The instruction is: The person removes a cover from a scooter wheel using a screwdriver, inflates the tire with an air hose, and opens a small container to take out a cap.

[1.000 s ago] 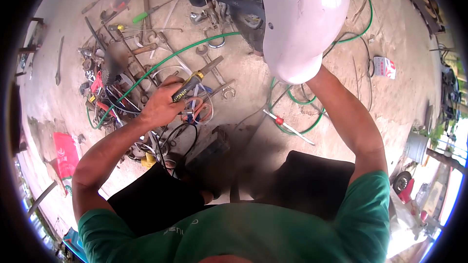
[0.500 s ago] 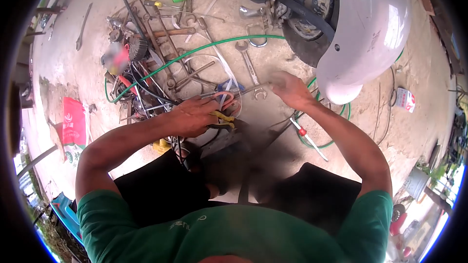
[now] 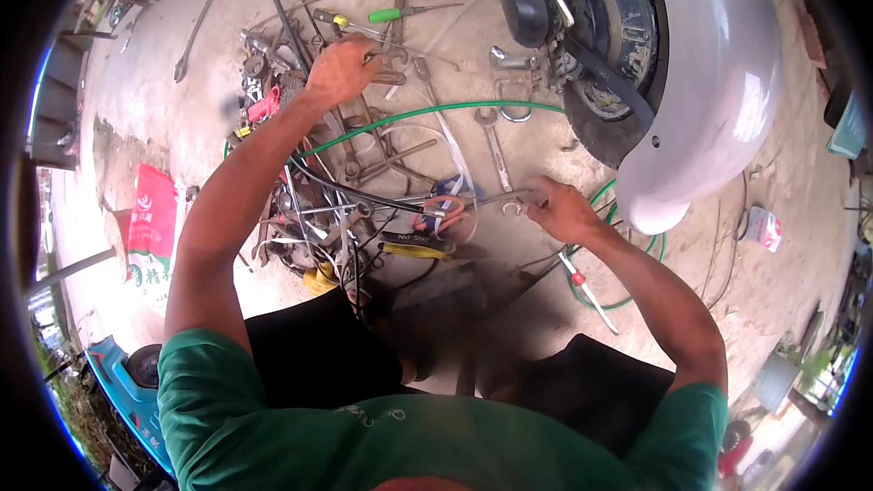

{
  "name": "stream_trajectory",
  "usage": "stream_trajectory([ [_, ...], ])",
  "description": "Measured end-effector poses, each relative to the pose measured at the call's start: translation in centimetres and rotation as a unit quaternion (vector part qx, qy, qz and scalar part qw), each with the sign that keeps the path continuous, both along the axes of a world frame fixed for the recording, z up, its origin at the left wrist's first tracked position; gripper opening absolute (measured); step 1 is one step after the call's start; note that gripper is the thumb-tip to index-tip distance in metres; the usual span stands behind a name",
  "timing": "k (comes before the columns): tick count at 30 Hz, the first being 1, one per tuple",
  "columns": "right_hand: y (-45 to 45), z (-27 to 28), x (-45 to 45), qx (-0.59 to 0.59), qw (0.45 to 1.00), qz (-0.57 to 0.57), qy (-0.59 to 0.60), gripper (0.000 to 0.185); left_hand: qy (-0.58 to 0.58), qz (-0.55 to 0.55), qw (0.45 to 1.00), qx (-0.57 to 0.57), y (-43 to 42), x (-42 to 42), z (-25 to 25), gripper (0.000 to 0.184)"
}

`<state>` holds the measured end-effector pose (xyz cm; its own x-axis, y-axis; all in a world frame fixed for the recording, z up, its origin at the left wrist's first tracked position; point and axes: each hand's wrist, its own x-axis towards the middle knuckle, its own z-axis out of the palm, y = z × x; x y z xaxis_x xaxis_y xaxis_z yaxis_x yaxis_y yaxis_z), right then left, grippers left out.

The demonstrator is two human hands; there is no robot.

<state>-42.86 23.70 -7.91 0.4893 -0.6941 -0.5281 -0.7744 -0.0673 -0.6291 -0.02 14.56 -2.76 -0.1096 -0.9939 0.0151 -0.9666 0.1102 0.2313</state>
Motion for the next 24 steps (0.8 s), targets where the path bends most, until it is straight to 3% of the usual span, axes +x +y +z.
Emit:
stream_trajectory([
  [4, 0.3, 1.4, -0.5, 0.012, 1.000, -0.013, -0.016, 0.045, -0.075, 0.062, 0.990, -0.098, -5.4, 3.3, -2.2, 0.030],
  [7, 0.1, 1.5, -1.3, 0.029, 0.999, -0.024, -0.018, 0.047, -0.161, 0.094, 0.982, -0.022, -7.0, 3.6, -2.8, 0.030],
  [10, -0.1, 1.3, -2.7, 0.049, 0.998, -0.035, 0.009, 0.049, -0.170, 0.121, 0.978, 0.026, -7.8, 4.0, -4.4, 0.035],
  [14, 0.1, 2.3, -3.5, 0.038, 0.998, -0.041, 0.020, 0.047, -0.169, 0.029, 0.985, -0.017, -7.7, 5.0, -4.2, 0.030],
  [17, 0.2, 3.7, -3.6, 0.055, 0.997, -0.049, 0.008, 0.045, -0.156, -0.126, 0.966, -0.165, -6.2, 5.8, -2.2, 0.026],
  [22, 0.5, 5.2, -2.1, 0.076, 0.992, -0.053, -0.084, 0.047, 0.092, -0.180, 0.965, -0.169, 0.2, -1.7, 6.7, 0.017],
  [24, 0.9, 6.2, -1.0, 0.074, 0.987, -0.061, -0.132, 0.053, 0.203, -0.133, 0.967, 0.072, 3.3, -6.3, 9.3, 0.021],
])
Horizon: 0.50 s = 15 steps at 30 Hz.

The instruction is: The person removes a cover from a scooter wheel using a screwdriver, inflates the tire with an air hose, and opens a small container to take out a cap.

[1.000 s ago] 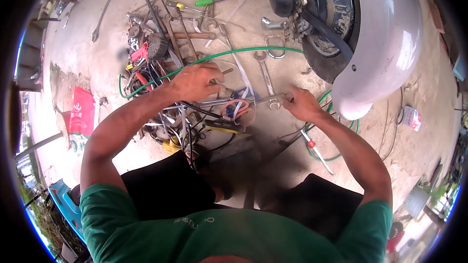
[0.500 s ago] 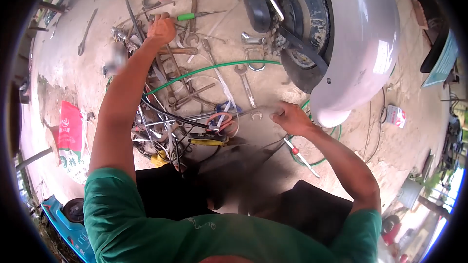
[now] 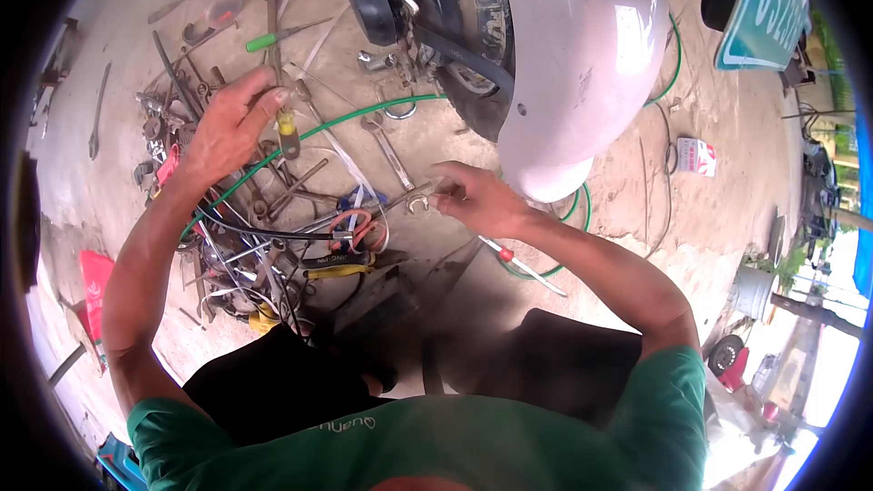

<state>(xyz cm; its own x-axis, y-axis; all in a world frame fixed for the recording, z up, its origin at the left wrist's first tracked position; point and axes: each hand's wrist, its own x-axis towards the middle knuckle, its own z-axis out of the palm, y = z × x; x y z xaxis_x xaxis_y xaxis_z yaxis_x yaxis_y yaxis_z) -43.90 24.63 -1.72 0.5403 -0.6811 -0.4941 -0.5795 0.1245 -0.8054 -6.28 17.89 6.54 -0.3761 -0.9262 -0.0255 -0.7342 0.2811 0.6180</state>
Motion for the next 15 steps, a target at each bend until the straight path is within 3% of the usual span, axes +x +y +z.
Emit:
stream_trajectory([
  [1, 0.2, 1.0, 0.9, -0.006, 1.000, -0.012, -0.025, 0.058, 0.096, 0.011, 0.992, 0.081, 1.1, -2.2, -0.5, 0.026],
  [3, 0.4, 2.4, 2.4, -0.045, 0.996, -0.048, -0.052, 0.067, 0.295, 0.035, 0.921, 0.254, 3.0, -6.8, -2.3, 0.027],
  [4, 0.6, 3.0, 3.0, -0.076, 0.993, -0.073, -0.054, 0.071, 0.324, 0.027, 0.907, 0.267, 3.3, -8.5, -5.0, 0.027],
  [9, 0.3, 4.7, 3.0, -0.098, 0.987, -0.128, -0.001, 0.073, 0.409, 0.046, 0.843, 0.346, 3.3, -14.2, -5.8, 0.028],
  [11, 0.0, 5.2, 3.3, 0.062, 0.975, -0.202, -0.073, 0.067, 0.439, 0.096, 0.804, 0.390, 3.1, -15.3, -5.4, 0.027],
  [13, 1.0, 6.4, 4.5, 0.202, 0.924, -0.304, -0.111, 0.062, 0.486, 0.137, 0.761, 0.406, 2.8, -16.7, -5.3, 0.027],
  [15, 1.9, 6.0, 4.9, 0.232, 0.897, -0.336, -0.171, 0.046, 0.496, 0.143, 0.750, 0.413, 2.7, -17.8, -5.3, 0.026],
])
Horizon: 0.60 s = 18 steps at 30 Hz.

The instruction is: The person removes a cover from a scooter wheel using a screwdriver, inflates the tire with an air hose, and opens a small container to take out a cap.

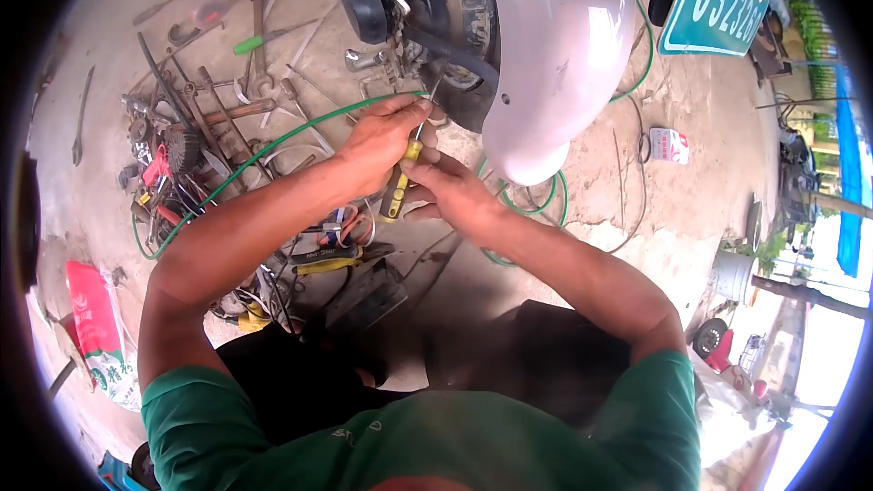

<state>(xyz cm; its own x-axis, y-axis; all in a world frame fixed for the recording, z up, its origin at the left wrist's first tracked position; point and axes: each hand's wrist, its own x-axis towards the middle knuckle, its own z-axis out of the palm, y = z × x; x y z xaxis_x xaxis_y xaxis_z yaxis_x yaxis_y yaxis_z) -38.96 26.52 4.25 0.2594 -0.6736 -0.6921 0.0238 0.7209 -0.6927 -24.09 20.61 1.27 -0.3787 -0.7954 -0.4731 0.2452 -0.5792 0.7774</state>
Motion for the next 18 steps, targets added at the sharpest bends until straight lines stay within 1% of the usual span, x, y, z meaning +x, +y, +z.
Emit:
stream_trajectory([
  [1, 0.2, -1.4, -0.3, 0.019, 0.998, -0.021, -0.051, 0.043, -0.010, -0.005, 1.000, -0.010, -0.1, -0.4, -0.2, 0.026],
  [3, 0.4, -1.8, -0.5, 0.036, 0.990, -0.039, -0.130, 0.035, -0.037, -0.010, 0.999, -0.024, -0.2, -1.0, 0.1, 0.027],
  [6, 1.0, -1.5, -0.4, 0.052, 0.989, -0.057, -0.123, 0.035, -0.068, -0.045, 0.994, -0.073, -0.5, -0.9, 0.9, 0.029],
  [7, 1.1, -1.2, -0.4, 0.057, 0.988, -0.061, -0.130, 0.036, -0.070, -0.060, 0.994, -0.066, -0.7, -0.8, 1.0, 0.030],
  [9, 1.2, -0.1, -0.5, 0.069, 0.985, -0.071, -0.144, 0.038, -0.051, -0.061, 0.994, -0.078, -1.2, -0.8, 0.9, 0.030],
  [10, 1.1, 0.8, -0.3, 0.063, 0.985, -0.092, -0.133, 0.038, -0.041, -0.061, 0.994, -0.085, -1.5, -0.9, 0.8, 0.030],
  [12, 1.2, 2.5, 0.0, 0.053, 0.983, -0.139, -0.109, 0.039, -0.016, -0.048, 0.996, -0.070, -2.2, -1.4, 0.2, 0.027],
  [14, 1.2, 3.2, -0.1, 0.035, 0.984, -0.150, -0.093, 0.038, 0.001, -0.048, 0.998, -0.044, -2.8, -1.8, -0.1, 0.026],
  [16, 1.3, 4.3, 0.5, 0.031, 0.982, -0.168, -0.074, 0.038, 0.002, -0.053, 0.997, -0.054, -3.1, -1.8, -0.2, 0.025],
  [18, 0.8, 4.5, 0.5, 0.032, 0.978, -0.162, -0.125, 0.039, 0.001, -0.044, 0.997, -0.057, -3.2, -1.8, 0.1, 0.025],
])
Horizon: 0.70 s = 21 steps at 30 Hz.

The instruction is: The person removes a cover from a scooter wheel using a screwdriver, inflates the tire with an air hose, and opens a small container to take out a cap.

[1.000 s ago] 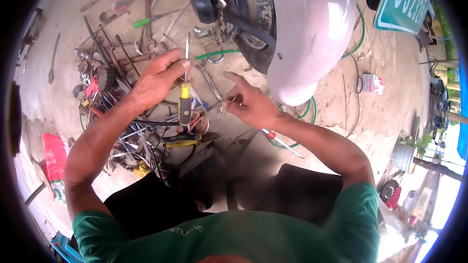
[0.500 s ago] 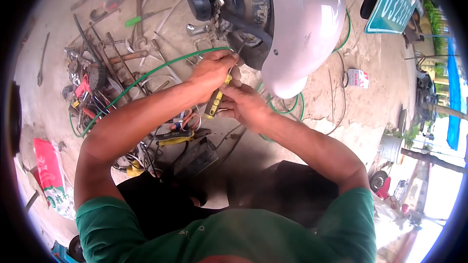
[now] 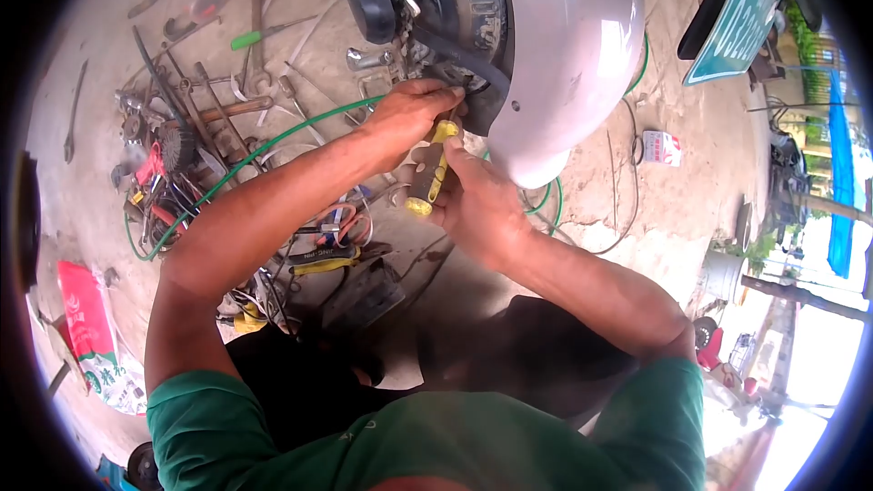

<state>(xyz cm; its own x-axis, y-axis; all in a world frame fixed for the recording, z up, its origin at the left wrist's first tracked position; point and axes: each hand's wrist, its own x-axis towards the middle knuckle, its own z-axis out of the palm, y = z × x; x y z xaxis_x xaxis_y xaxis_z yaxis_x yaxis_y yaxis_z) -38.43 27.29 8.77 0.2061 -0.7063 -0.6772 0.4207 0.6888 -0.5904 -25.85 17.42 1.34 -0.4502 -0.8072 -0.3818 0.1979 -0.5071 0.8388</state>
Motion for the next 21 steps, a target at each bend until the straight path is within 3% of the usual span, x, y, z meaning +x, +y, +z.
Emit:
stream_trajectory([
  [4, -1.6, 0.4, -0.8, -0.009, 0.996, 0.003, -0.088, 0.042, 0.051, 0.021, 0.998, 0.037, 0.5, 0.0, -0.1, 0.026],
  [6, -1.7, 1.4, -0.5, 0.016, 0.998, -0.007, -0.052, 0.040, 0.112, 0.022, 0.992, 0.049, 0.8, -0.2, -2.3, 0.025],
  [7, -1.7, 1.4, -0.3, 0.020, 0.999, -0.015, -0.045, 0.039, 0.045, 0.039, 0.998, -0.030, 1.1, -0.5, -3.0, 0.028],
  [10, -1.6, 1.6, 0.0, 0.029, 0.999, -0.033, -0.024, 0.037, -0.007, 0.141, 0.982, -0.128, 2.4, -1.5, -4.8, 0.032],
  [14, -1.4, 2.4, 0.4, 0.036, 0.999, -0.030, 0.007, 0.035, 0.025, 0.093, 0.991, -0.090, 2.4, -1.4, -4.2, 0.041],
  [15, -1.4, 2.5, 0.4, 0.035, 0.999, -0.029, 0.013, 0.035, 0.001, 0.102, 0.987, -0.126, 2.2, -1.6, -4.2, 0.041],
  [21, -1.8, 3.2, 1.3, 0.043, 0.998, -0.026, 0.044, 0.033, -0.169, 0.177, 0.911, -0.332, 2.6, -2.4, -4.8, 0.039],
])
